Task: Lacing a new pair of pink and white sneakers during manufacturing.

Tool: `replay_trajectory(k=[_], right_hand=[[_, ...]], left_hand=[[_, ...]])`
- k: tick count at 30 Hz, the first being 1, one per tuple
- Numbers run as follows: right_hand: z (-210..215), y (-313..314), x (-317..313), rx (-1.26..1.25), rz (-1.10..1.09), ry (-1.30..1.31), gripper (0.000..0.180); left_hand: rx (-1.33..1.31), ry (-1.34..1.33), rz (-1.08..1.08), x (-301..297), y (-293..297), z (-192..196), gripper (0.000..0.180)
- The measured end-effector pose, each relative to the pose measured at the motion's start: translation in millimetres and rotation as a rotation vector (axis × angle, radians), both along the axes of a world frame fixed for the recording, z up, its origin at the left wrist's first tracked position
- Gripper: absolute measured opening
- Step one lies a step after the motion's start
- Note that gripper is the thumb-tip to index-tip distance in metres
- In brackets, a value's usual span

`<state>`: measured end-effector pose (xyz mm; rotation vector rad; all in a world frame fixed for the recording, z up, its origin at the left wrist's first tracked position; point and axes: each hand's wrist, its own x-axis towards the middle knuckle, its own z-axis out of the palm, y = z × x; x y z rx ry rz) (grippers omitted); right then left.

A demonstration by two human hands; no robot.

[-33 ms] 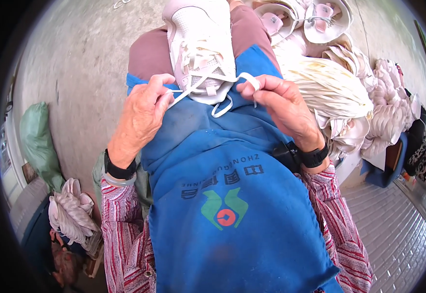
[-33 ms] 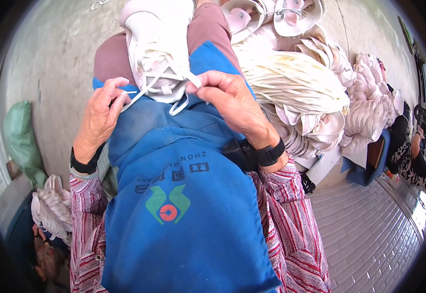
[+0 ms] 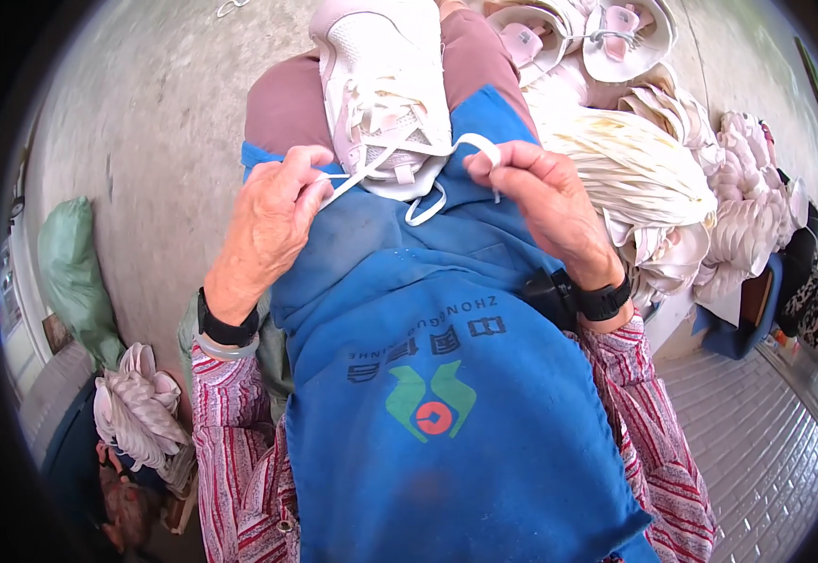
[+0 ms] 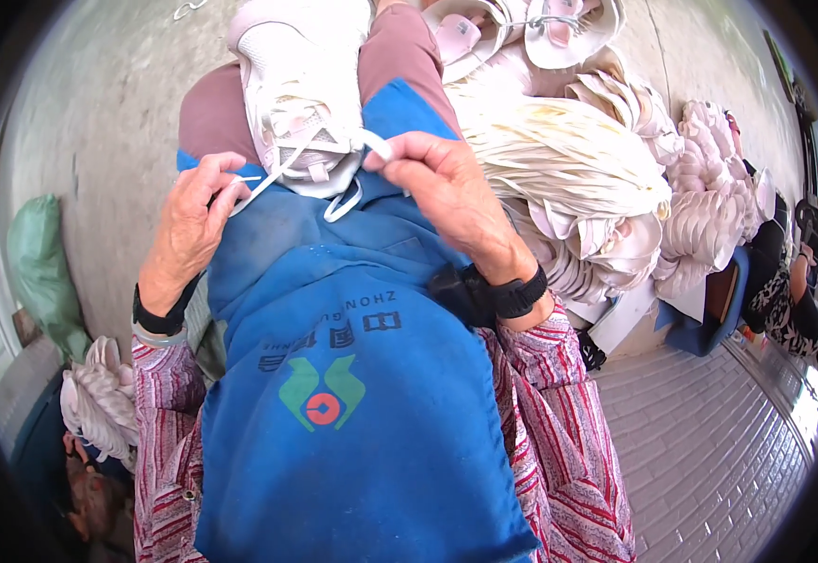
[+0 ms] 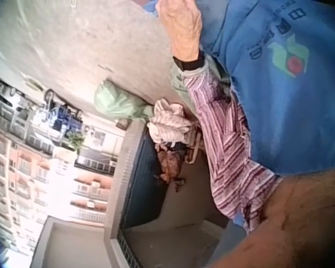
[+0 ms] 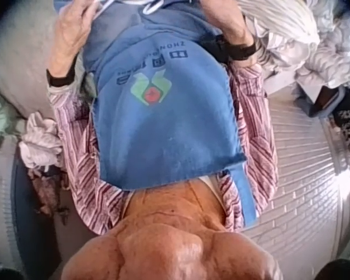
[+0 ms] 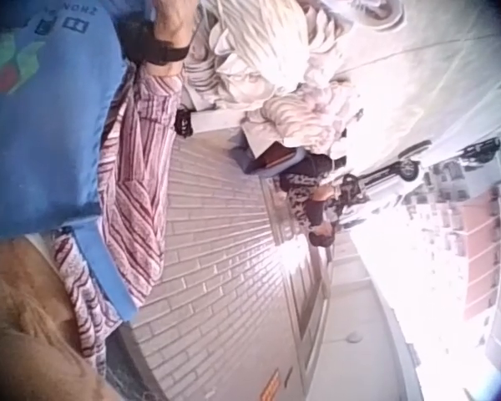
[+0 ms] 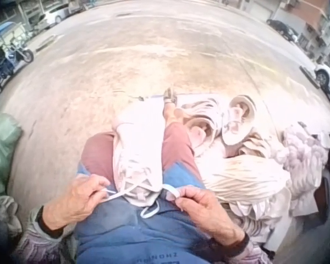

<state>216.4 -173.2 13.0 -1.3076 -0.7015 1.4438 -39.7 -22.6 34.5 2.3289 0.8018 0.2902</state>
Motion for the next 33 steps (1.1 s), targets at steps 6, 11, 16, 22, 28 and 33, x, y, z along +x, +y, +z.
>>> replay_trajectory(k=[6, 11, 16, 22, 28, 33], right_hand=[[-14, -3, 5, 0.012, -0.352, -0.49, 0.022], [5, -7, 19, -0.055, -0.19, -0.72, 0.023], [7, -7, 23, 0.358, 0.367, -1.097, 0.026], [4, -7, 27, 0.315, 0.575, -1.232, 0.017], [11, 3, 35, 0.334, 0.326, -1.13, 0.012], [40, 38, 72, 0.375, 0.039, -1.289, 0.01]], left_hand=[[0.131, 0.169, -0.141, -9, 10, 14, 0.009], [0.295, 0.267, -0.104, -18, 25, 27, 0.008], [0.317, 0.002, -0.088, -9, 22, 40, 0.01], [-0.741, 0.283, -0.156, 10, -10, 52, 0.006], [0.237, 0.207, -0.197, -5, 13, 23, 0.006], [0.311, 0.218, -0.103, -1, 22, 16, 0.007]])
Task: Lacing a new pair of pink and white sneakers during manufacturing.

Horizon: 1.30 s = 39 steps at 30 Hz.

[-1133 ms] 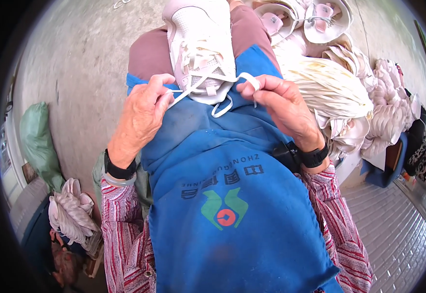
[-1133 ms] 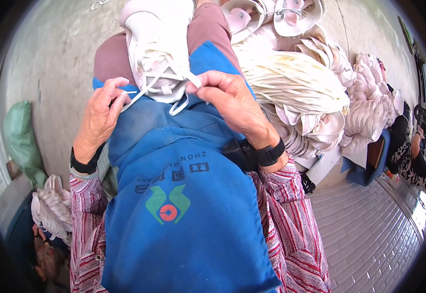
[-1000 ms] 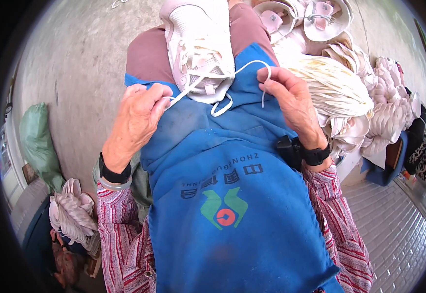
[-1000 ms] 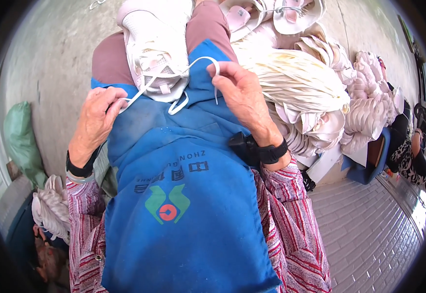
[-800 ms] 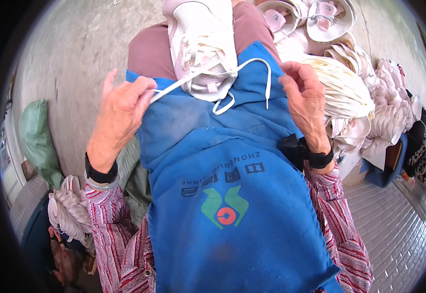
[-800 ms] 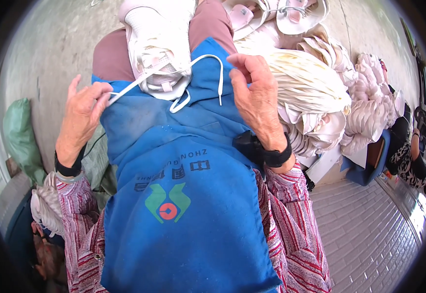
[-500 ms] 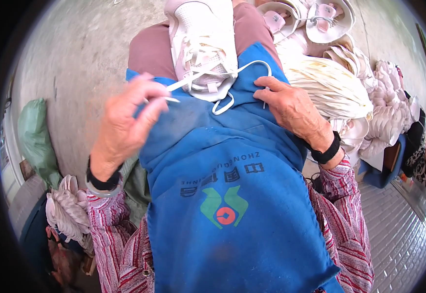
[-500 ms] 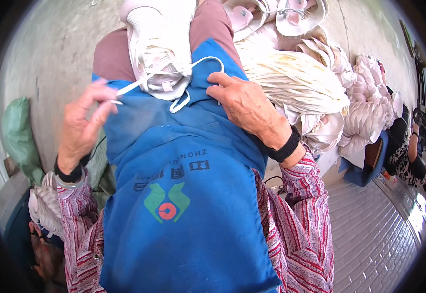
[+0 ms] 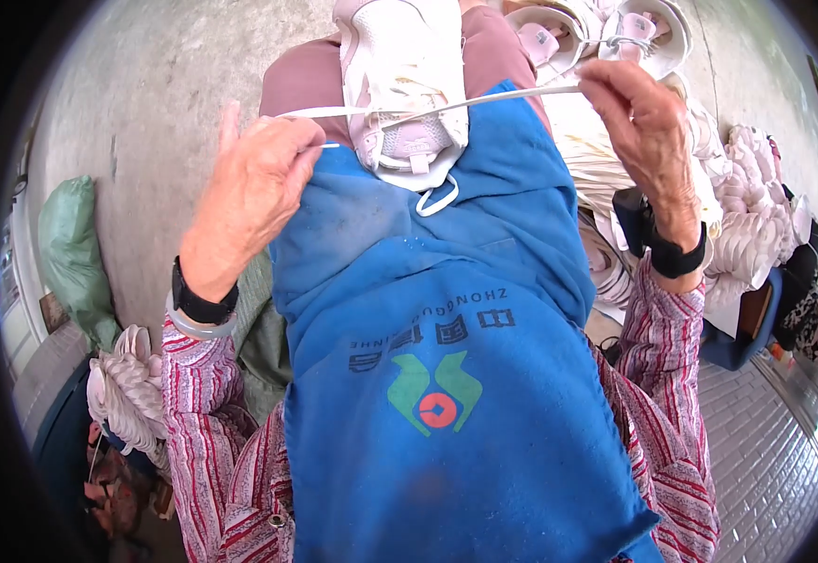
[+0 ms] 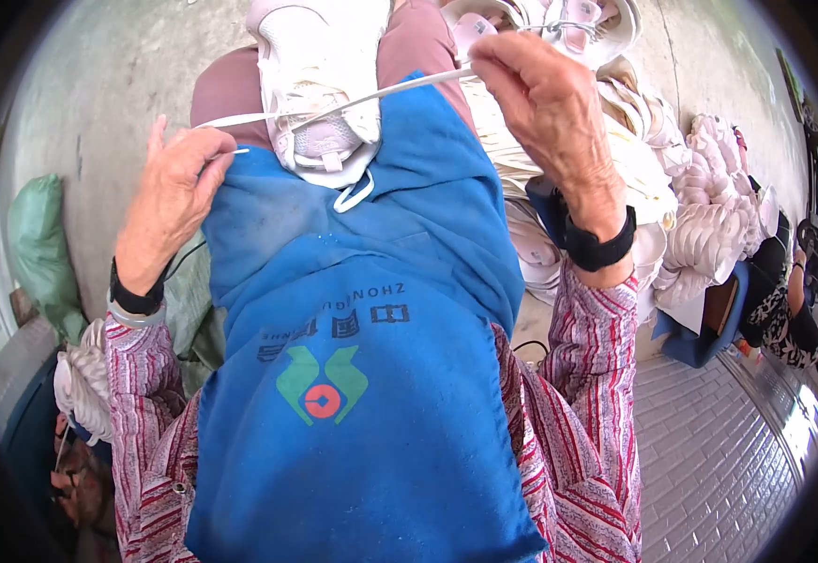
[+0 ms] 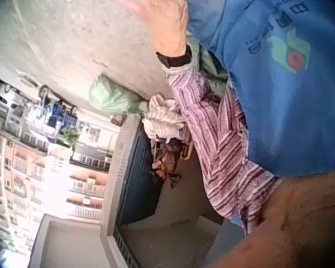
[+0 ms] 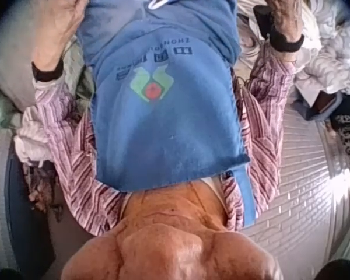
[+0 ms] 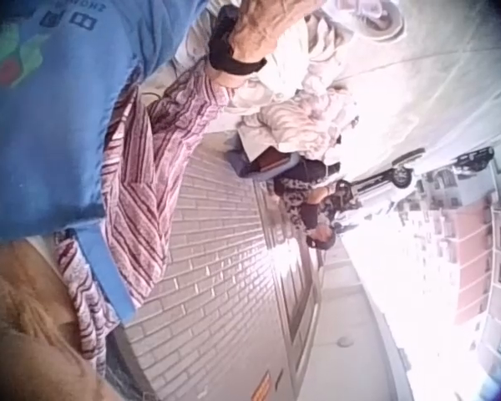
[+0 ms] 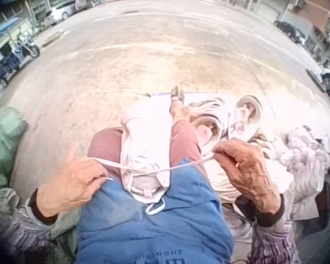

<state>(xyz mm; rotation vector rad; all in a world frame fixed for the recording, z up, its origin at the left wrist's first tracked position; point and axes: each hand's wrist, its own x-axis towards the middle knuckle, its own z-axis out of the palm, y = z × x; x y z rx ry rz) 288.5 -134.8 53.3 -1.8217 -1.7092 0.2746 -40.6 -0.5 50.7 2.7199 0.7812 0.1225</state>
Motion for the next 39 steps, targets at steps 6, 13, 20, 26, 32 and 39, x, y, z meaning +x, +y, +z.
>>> replay_trajectory(k=[6, 13, 20, 26, 32, 39], right_hand=[[-15, 15, -9, 0.063, -0.037, 0.619, 0.016], [11, 10, -43, -0.341, 0.434, 0.621, 0.016], [-30, 19, -54, -0.139, 0.345, -0.287, 0.009], [-44, 28, -49, 0.008, 0.294, -0.295, 0.007], [-50, 18, -55, -0.046, 0.243, -0.055, 0.007], [-54, 17, -60, -0.037, 0.227, -0.033, 0.005]], left_hand=[[-0.001, -0.035, -0.003, 11, -17, -7, 0.006], [-0.142, -0.073, 0.033, 6, -9, -7, 0.004], [0.057, -0.065, -0.013, 13, -11, -29, 0.003], [0.141, -0.076, 0.031, 17, -10, -31, 0.003], [0.109, -0.052, 0.028, 18, -9, -34, 0.003], [0.157, 0.013, -0.026, 24, -9, -28, 0.004]])
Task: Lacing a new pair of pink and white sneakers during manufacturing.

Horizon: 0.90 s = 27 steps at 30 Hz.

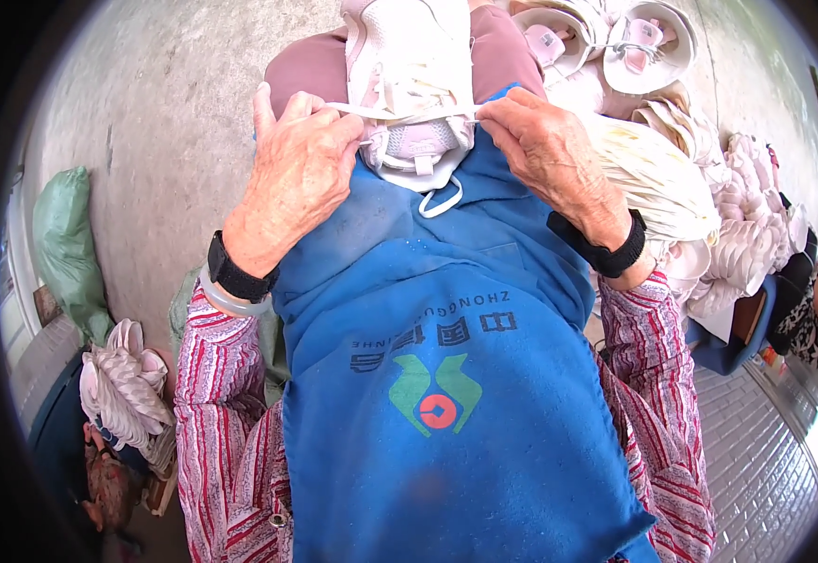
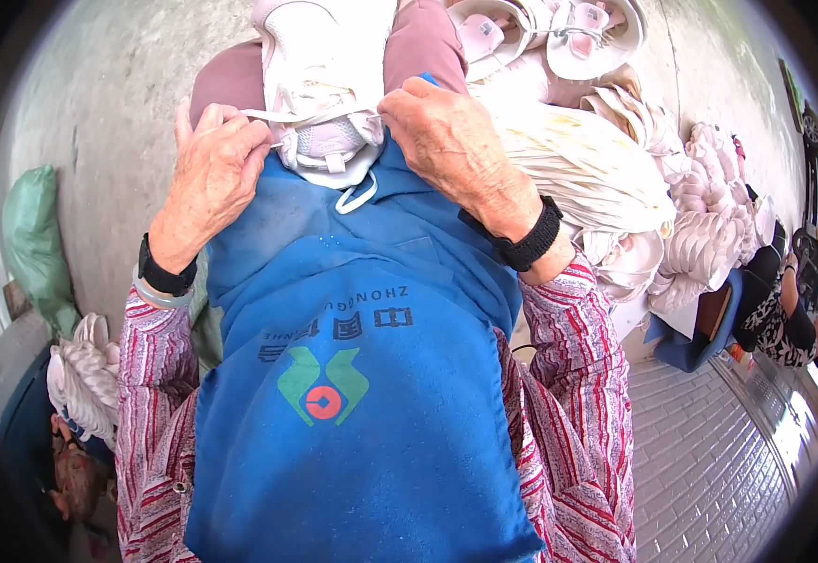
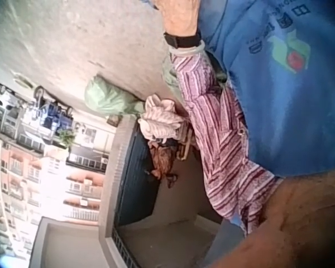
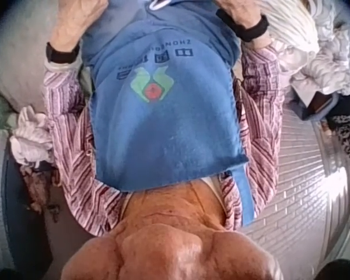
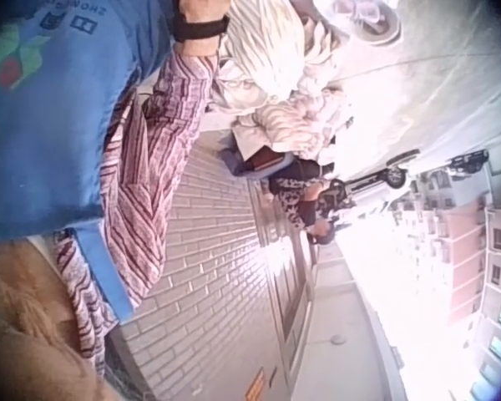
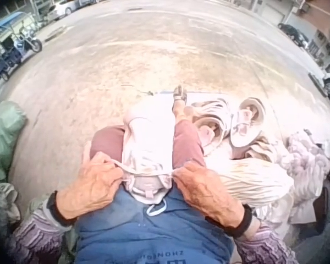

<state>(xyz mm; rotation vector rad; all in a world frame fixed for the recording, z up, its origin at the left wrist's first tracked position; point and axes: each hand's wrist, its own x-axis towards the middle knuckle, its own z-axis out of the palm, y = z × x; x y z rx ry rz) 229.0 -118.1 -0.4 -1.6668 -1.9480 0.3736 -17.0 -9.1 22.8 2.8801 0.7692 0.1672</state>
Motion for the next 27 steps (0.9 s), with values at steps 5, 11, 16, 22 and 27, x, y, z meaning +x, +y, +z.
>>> replay_trajectory(k=[5, 11, 16, 22, 27], right_hand=[[-3, 1, -3, -0.022, 0.002, -0.043, 0.002], [5, 2, -5, -0.075, 0.044, -0.152, 0.003], [13, 10, -19, 0.016, 0.129, -0.304, 0.004], [17, 14, -24, 0.018, 0.152, -0.405, 0.004], [19, 20, -31, 0.028, 0.158, -0.446, 0.006]], left_hand=[[-0.005, -0.005, -0.003, 3, 3, -2, 0.003], [-0.042, -0.009, -0.003, 3, 2, -2, 0.002], [0.035, -0.075, -0.08, 11, 1, -6, 0.01], [-0.023, 0.021, -0.085, 14, 2, -1, 0.007], [-0.008, 0.1, -0.082, 20, 3, 1, 0.005]])
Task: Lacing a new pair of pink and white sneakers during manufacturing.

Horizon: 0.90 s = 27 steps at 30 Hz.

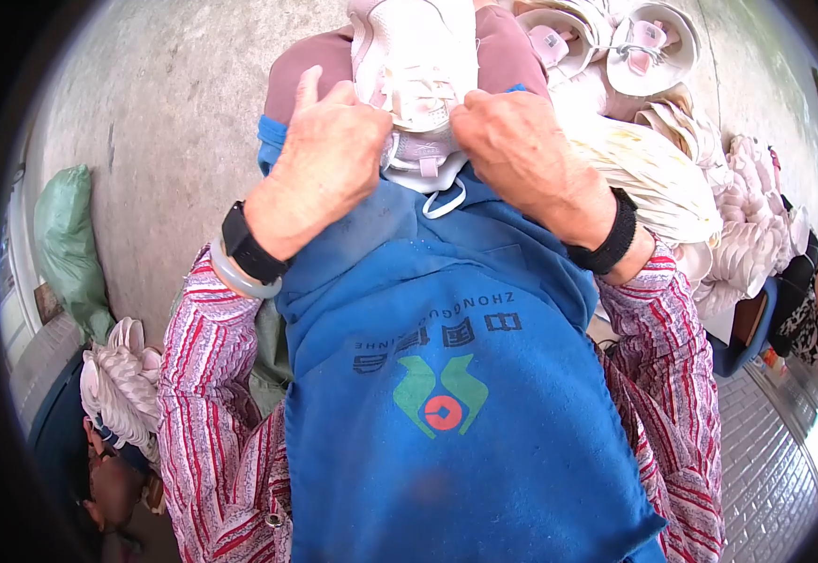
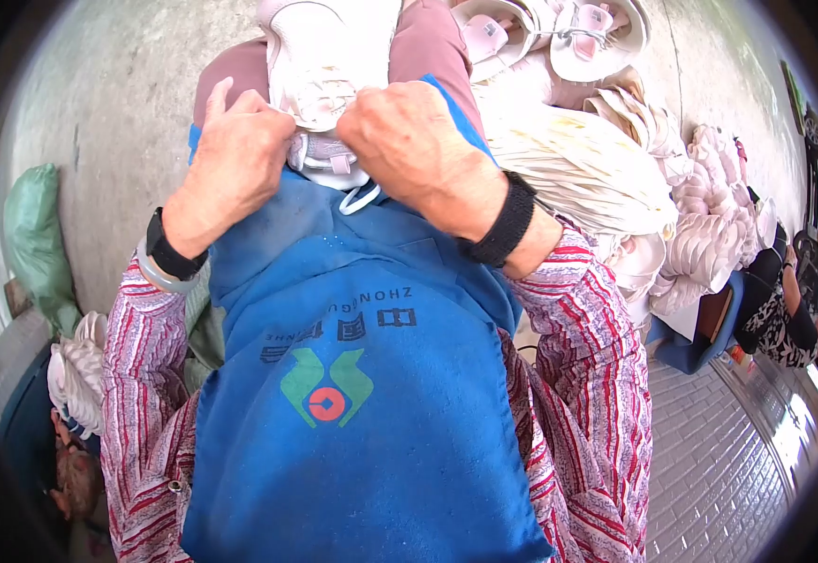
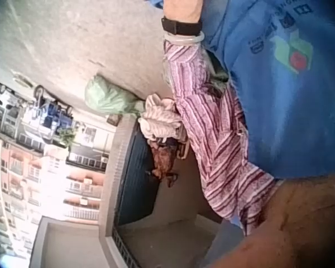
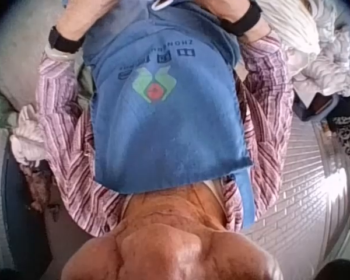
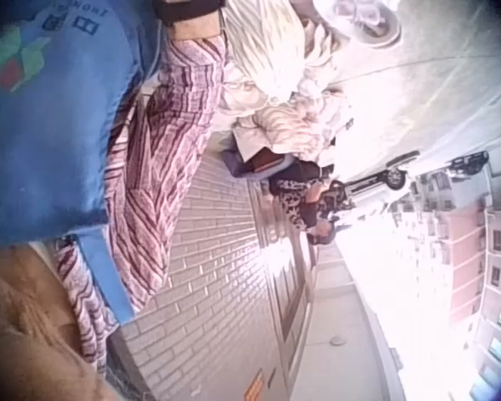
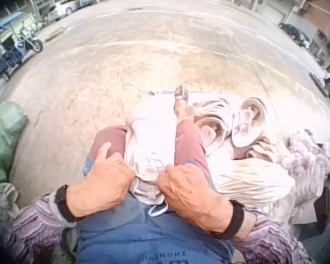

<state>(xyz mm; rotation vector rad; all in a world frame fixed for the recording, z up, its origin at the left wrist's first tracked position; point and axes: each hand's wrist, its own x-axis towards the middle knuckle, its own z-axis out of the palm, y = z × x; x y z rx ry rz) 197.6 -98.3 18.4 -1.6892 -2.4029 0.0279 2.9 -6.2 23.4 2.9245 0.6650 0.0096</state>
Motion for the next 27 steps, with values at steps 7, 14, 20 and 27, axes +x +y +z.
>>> replay_trajectory(k=[7, 14, 20, 27], right_hand=[[-24, -14, 17, -0.107, -0.284, 0.65, 0.011], [-28, -21, 3, -0.052, -0.252, 0.486, 0.008], [-20, -26, 8, 0.169, -0.205, 0.359, 0.02], [-22, -39, -3, 0.047, -0.317, 0.295, 0.032]], left_hand=[[-0.235, -0.18, 0.222, -22, 1, -8, 0.005], [-0.025, -0.205, 0.132, -16, -13, -20, 0.004], [0.055, -0.33, 0.152, -16, -23, -1, 0.015], [-0.111, -0.259, 0.299, -17, -40, -21, 0.039]])
